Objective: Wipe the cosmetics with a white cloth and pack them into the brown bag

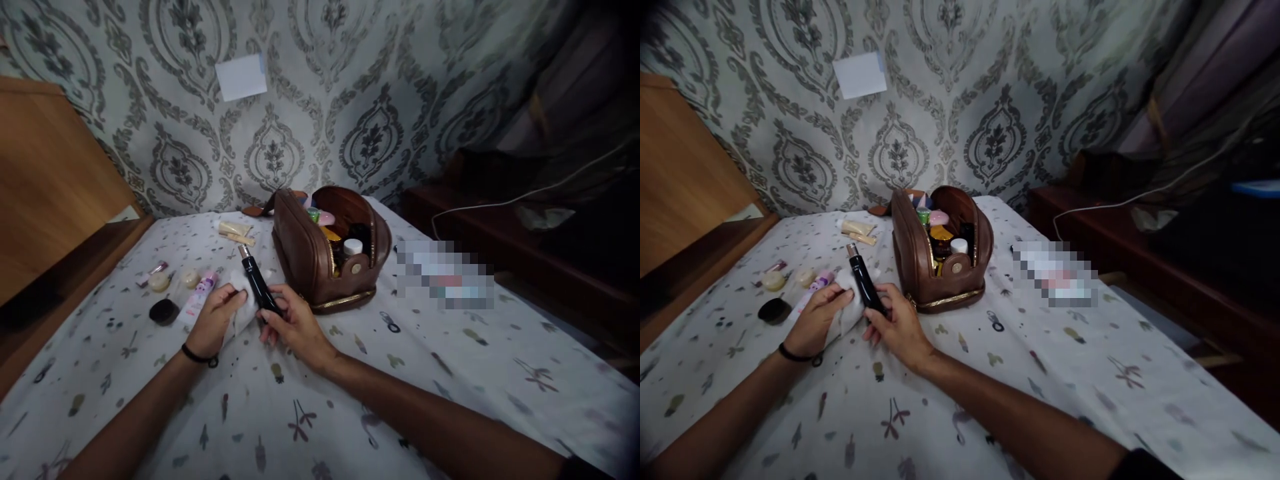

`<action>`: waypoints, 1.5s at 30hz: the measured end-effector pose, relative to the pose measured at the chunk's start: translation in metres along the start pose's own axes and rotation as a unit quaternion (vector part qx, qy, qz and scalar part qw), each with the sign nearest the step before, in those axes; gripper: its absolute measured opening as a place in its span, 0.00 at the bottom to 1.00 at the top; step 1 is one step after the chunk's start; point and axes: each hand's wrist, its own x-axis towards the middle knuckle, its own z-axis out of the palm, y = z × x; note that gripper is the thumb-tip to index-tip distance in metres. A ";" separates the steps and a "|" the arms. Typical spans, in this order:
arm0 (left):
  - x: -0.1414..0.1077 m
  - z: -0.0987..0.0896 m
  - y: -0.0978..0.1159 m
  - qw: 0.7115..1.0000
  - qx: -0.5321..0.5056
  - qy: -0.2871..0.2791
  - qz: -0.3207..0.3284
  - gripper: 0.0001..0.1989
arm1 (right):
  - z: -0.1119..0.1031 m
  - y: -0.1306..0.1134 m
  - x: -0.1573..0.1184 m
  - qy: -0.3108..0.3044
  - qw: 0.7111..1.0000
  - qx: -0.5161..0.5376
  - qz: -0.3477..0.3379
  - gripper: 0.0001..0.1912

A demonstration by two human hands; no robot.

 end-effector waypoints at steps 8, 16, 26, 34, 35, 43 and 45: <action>0.005 -0.012 0.008 0.986 0.138 0.083 0.045 0.18 | 0.000 0.002 -0.001 -0.007 1.000 0.002 -0.008 0.19; 0.008 -0.025 0.012 0.967 0.213 0.079 0.114 0.16 | 0.000 0.005 0.001 0.007 1.000 -0.004 -0.014 0.20; 0.003 -0.031 0.020 0.876 0.429 0.090 0.200 0.17 | 0.000 0.002 0.000 0.019 0.999 -0.009 -0.027 0.20; 0.020 -0.048 0.010 0.952 0.298 -0.028 0.064 0.16 | 0.001 0.002 0.000 0.014 0.999 -0.014 -0.027 0.20; 0.019 -0.048 0.011 0.958 0.280 -0.049 0.048 0.17 | 0.001 0.002 0.000 0.015 0.999 -0.013 -0.030 0.20; -0.003 -0.016 0.016 0.894 0.391 -0.079 0.204 0.04 | 0.004 -0.006 -0.005 0.045 0.995 -0.009 -0.086 0.20; -0.003 -0.014 0.011 0.905 0.372 -0.121 0.169 0.02 | 0.005 -0.008 -0.007 0.046 0.995 -0.009 -0.093 0.20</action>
